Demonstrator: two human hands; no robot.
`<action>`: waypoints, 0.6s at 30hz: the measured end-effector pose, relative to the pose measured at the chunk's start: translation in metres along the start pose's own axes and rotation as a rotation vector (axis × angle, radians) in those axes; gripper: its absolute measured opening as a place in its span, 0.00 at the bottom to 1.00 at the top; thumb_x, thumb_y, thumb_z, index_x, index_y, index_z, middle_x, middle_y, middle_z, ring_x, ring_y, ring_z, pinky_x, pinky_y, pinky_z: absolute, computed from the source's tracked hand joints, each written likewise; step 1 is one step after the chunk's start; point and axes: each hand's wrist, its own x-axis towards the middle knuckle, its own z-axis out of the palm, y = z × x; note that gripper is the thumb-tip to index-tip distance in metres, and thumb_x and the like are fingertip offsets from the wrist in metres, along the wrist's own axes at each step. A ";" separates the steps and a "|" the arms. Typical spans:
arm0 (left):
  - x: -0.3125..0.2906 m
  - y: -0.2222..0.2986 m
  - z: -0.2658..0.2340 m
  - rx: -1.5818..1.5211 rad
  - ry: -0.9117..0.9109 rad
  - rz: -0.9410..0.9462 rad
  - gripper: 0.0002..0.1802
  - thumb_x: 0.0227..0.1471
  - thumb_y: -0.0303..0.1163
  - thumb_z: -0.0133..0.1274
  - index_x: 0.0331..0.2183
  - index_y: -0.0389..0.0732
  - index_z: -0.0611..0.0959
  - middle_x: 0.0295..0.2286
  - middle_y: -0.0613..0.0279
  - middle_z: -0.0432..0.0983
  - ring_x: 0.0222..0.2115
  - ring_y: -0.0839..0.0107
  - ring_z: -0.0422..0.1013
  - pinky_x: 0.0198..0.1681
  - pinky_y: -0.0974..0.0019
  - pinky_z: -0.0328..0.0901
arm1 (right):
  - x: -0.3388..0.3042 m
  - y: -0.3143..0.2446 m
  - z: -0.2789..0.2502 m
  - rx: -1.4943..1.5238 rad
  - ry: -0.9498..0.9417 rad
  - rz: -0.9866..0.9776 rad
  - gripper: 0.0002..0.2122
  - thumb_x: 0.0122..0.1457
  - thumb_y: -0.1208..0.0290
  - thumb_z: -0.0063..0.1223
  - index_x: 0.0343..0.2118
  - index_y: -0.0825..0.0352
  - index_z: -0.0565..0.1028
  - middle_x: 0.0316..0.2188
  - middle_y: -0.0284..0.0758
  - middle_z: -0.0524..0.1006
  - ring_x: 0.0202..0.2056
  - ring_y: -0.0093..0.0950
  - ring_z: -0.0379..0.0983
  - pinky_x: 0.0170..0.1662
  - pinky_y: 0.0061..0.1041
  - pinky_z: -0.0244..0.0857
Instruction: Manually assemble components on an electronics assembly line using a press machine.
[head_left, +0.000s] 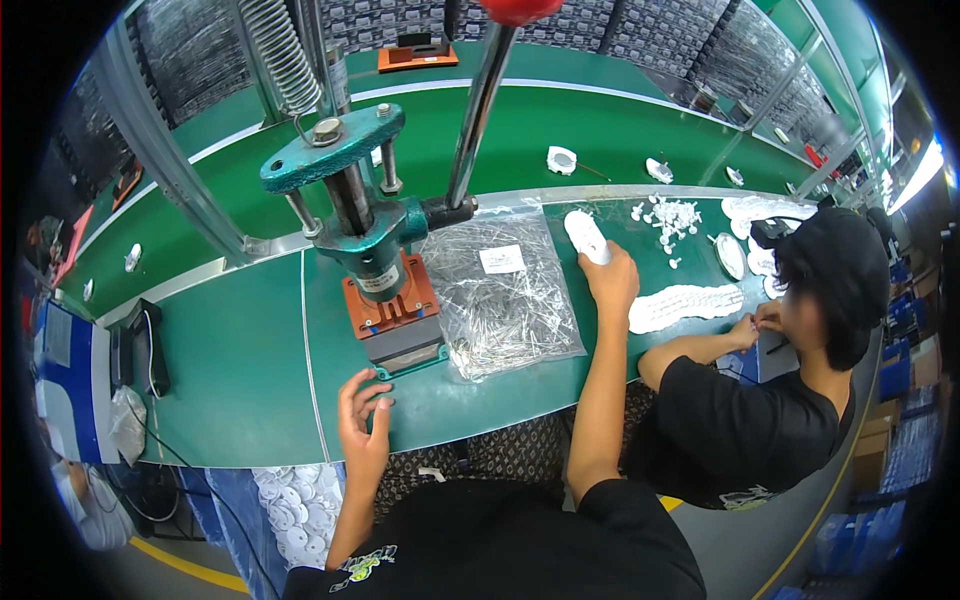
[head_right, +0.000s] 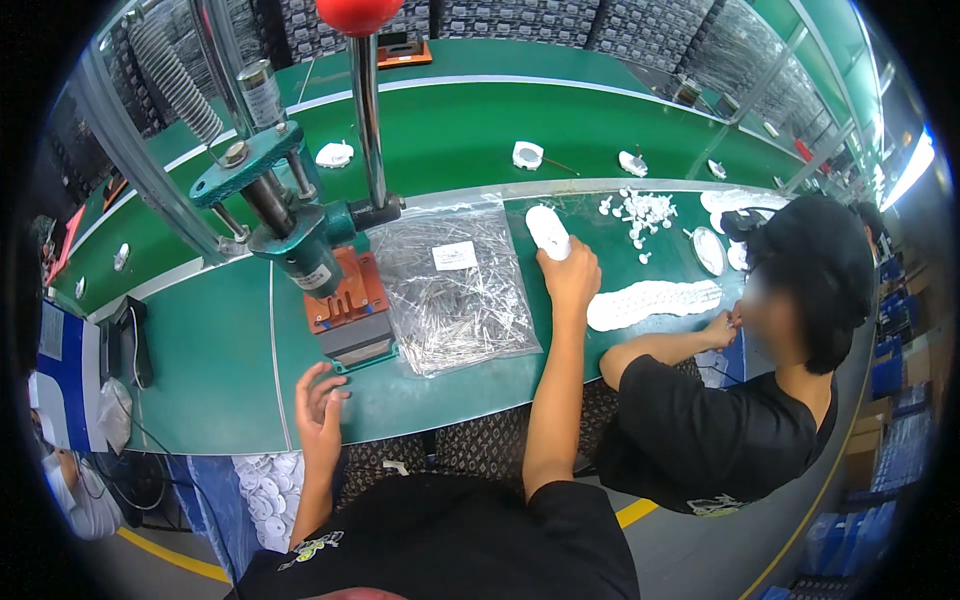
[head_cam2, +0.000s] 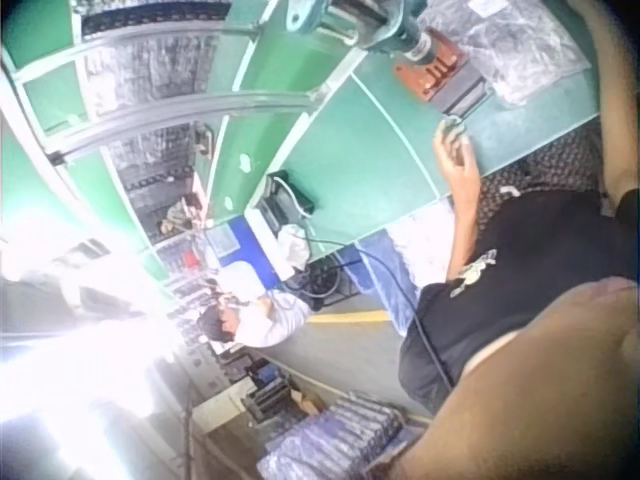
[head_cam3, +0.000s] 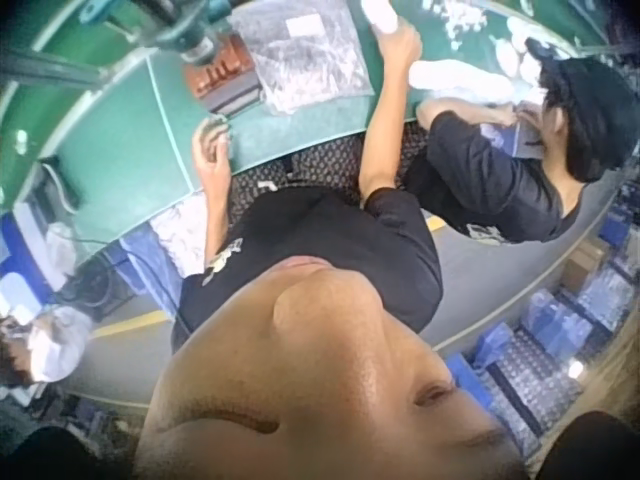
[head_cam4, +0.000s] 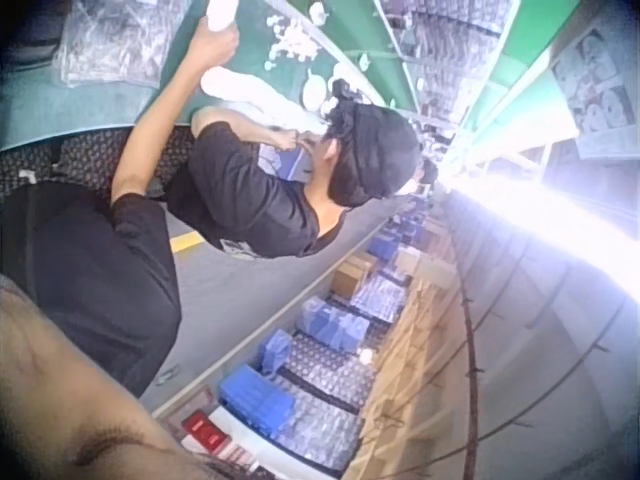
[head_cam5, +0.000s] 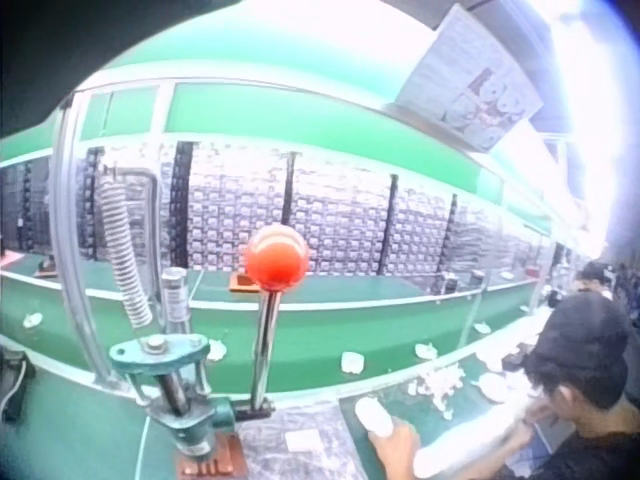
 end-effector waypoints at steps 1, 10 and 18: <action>0.001 -0.001 0.001 -0.004 0.012 0.003 0.24 0.57 0.18 0.49 0.55 0.32 0.69 0.53 0.50 0.67 0.47 0.65 0.73 0.48 0.65 0.69 | 0.000 -0.002 0.001 -0.012 -0.039 0.007 0.28 0.45 0.56 0.65 0.46 0.72 0.78 0.44 0.48 0.79 0.47 0.46 0.75 0.49 0.41 0.69; 0.001 -0.001 0.002 0.100 -0.027 0.058 0.23 0.55 0.17 0.50 0.54 0.32 0.70 0.52 0.50 0.66 0.45 0.65 0.74 0.47 0.66 0.70 | 0.001 0.020 0.016 -0.126 0.132 -0.087 0.29 0.45 0.51 0.67 0.45 0.71 0.79 0.43 0.46 0.79 0.45 0.45 0.75 0.47 0.43 0.69; -0.020 -0.004 -0.012 0.396 0.097 0.554 0.14 0.48 0.20 0.56 0.41 0.36 0.81 0.39 0.52 0.77 0.36 0.63 0.76 0.41 0.64 0.71 | 0.014 0.039 0.031 -0.018 0.238 -0.309 0.31 0.50 0.52 0.66 0.47 0.76 0.76 0.40 0.56 0.77 0.45 0.52 0.73 0.47 0.45 0.67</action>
